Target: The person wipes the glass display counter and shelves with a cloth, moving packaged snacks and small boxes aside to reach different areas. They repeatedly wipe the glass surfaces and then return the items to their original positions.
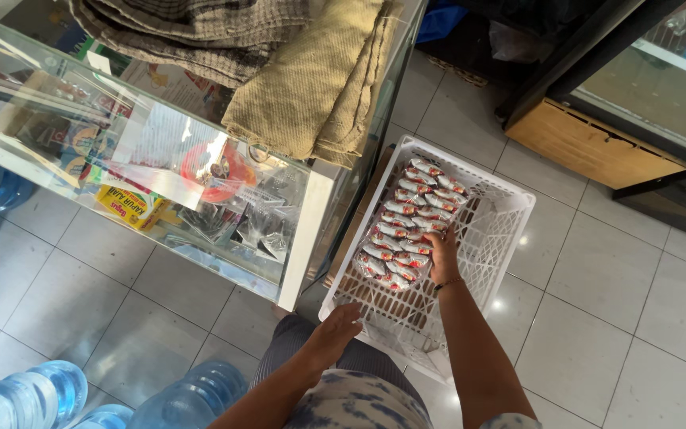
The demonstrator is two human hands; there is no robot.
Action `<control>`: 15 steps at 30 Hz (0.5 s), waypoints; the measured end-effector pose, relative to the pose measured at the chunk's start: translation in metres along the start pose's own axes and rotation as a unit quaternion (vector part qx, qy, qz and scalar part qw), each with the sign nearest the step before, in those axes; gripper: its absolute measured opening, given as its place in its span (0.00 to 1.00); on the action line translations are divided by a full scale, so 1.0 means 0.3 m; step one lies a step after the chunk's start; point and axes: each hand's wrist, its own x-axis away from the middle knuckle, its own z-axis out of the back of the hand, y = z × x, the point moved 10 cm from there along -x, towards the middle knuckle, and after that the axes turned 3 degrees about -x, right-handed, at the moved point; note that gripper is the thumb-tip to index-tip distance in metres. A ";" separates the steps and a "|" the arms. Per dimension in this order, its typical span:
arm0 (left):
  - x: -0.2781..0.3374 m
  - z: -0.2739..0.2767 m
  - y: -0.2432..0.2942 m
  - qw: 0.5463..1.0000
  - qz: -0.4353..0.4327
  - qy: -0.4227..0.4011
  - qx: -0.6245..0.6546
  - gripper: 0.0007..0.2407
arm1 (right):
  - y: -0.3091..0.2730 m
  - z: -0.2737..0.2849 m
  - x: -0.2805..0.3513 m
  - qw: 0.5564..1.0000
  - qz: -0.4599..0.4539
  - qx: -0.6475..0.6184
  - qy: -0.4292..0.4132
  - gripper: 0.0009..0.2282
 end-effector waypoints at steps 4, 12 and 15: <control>-0.023 0.002 0.012 1.000 -0.017 0.006 0.009 0.24 | 0.000 0.035 0.009 0.990 0.016 0.126 0.057 0.22; -0.059 0.022 -0.020 0.999 -0.038 0.022 0.024 0.24 | 0.034 0.127 0.131 0.974 -0.045 0.177 0.134 0.29; -0.070 0.023 -0.028 0.999 -0.034 0.029 0.019 0.24 | 0.079 0.123 0.209 0.955 -0.143 0.211 0.152 0.34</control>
